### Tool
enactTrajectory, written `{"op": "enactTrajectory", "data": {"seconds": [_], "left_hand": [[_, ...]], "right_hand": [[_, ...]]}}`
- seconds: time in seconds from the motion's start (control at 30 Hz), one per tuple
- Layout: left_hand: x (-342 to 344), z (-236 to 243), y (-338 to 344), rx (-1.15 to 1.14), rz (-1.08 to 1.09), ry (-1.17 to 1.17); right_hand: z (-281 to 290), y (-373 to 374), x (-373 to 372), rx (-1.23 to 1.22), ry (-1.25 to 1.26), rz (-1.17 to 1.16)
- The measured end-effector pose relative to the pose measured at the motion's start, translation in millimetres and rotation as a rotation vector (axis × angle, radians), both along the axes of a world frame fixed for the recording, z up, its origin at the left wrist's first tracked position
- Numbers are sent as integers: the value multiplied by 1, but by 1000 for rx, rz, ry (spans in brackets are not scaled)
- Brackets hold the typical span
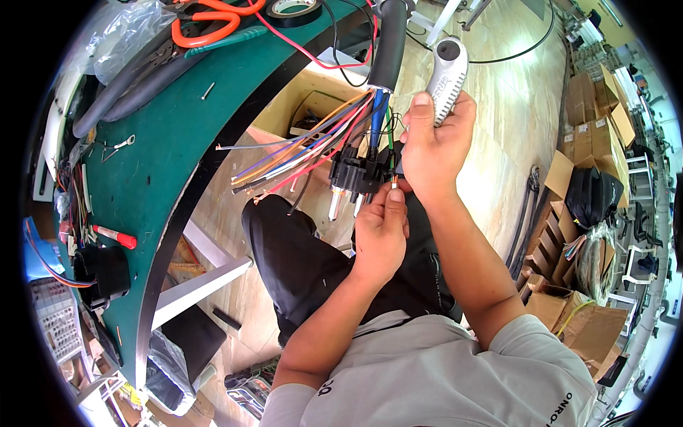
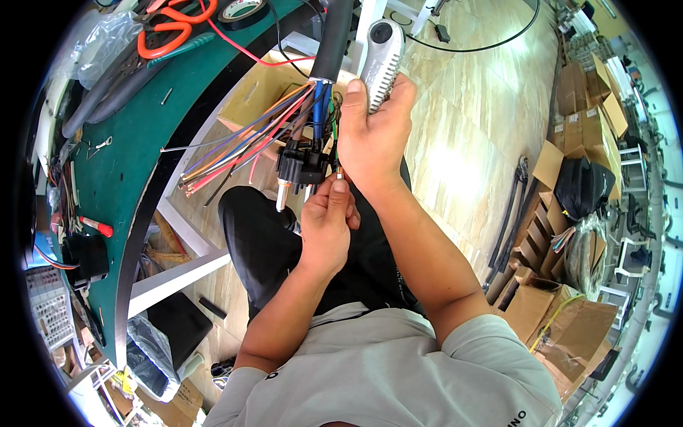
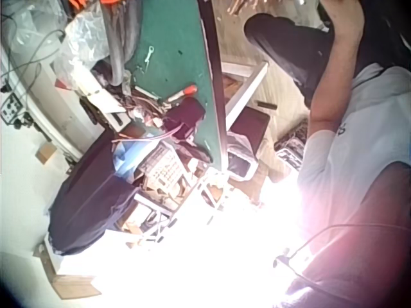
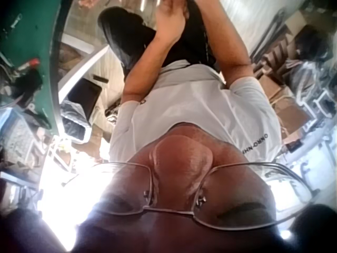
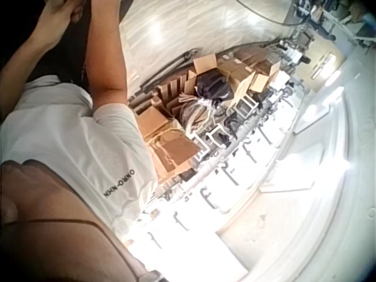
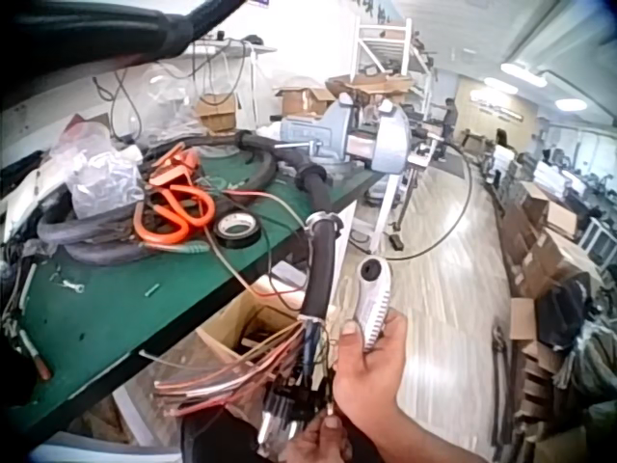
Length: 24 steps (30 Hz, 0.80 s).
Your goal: The person attaches wires to a black connector block, strips insulation from a wire using a utility knife, and wraps the connection with black electrical tape.
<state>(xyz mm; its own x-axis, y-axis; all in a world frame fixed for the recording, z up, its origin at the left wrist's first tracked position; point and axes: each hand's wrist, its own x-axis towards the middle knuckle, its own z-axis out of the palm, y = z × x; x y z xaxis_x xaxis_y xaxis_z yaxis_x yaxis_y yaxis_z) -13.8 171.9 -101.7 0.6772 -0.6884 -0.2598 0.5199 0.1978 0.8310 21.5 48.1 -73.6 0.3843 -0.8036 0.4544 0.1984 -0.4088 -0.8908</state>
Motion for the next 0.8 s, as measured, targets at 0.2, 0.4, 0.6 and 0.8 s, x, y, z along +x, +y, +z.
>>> {"op": "enactTrajectory", "data": {"seconds": [0.2, 0.4, 0.6, 0.8], "left_hand": [[0, 1, -1, 33, 8, -13], [0, 0, -2, 19, 16, -24], [-1, 0, -3, 5, 28, -20], [-2, -2, -5, 15, 41, -33]], "right_hand": [[-2, 4, 2, -1, -43, -30], [-2, 8, 2, 44, -136, -13], [-2, 12, 0, 39, -199, -67], [0, 17, -3, 63, -237, -90]]}}
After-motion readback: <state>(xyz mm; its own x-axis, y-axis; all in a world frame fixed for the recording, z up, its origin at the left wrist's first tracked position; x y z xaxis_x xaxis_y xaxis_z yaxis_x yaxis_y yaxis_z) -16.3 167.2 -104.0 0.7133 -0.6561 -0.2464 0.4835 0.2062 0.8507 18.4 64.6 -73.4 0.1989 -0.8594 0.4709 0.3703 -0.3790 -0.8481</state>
